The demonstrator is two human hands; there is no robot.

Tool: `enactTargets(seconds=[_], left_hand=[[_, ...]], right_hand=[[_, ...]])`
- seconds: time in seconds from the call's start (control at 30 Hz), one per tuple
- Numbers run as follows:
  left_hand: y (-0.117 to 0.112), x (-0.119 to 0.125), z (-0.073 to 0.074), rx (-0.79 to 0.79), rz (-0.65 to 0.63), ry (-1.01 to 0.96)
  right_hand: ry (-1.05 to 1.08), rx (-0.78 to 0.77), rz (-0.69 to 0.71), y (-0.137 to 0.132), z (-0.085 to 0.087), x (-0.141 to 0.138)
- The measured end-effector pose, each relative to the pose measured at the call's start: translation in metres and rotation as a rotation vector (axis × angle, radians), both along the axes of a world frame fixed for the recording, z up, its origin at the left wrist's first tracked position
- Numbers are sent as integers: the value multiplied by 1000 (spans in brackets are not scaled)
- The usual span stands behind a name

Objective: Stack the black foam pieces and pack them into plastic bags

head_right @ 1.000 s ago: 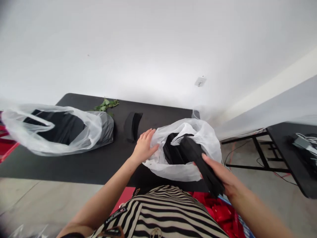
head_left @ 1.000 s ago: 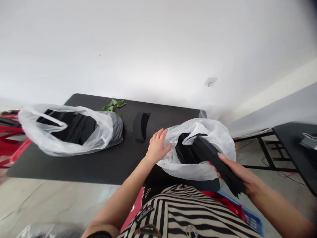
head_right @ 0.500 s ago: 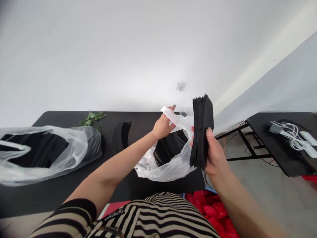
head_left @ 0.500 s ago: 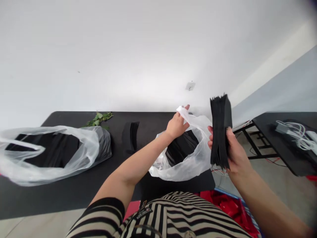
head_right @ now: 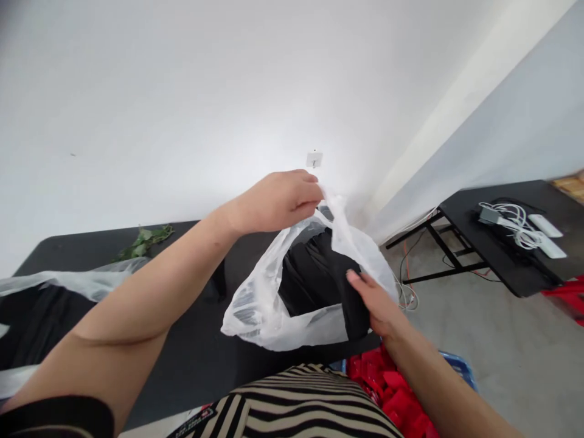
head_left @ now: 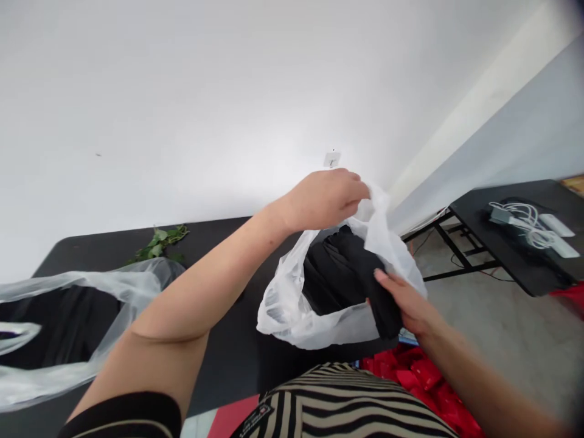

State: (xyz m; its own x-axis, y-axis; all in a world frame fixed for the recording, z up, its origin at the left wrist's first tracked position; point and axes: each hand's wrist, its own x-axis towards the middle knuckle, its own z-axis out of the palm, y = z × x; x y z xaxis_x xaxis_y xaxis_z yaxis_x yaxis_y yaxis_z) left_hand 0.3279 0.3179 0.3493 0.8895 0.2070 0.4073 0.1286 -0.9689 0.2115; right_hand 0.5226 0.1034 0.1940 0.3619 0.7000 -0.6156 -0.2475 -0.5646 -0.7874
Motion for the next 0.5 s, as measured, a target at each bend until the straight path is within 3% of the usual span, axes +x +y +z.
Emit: enactTargets(seconds=[0.1,0.17,0.27,0.37,0.43,0.5], left_hand=[[-16,11,7,131,-2,38],[-22,23,9,151,-16,23],[-29,44,12,141,-37,12],[-35,57,17,160,-76,15],[-35,56,20,169,-73,2],[-32,47,22,152,-28,-16]], right_hand=[[77,5,-267,-1,22,16],[95,5,-276,8,33,13],[144,-15,-106,34,33,-13],[59,27,163,72,19,-35],[-55,13,285,94,11,-31],[-137,-15,302,108,8,-13]])
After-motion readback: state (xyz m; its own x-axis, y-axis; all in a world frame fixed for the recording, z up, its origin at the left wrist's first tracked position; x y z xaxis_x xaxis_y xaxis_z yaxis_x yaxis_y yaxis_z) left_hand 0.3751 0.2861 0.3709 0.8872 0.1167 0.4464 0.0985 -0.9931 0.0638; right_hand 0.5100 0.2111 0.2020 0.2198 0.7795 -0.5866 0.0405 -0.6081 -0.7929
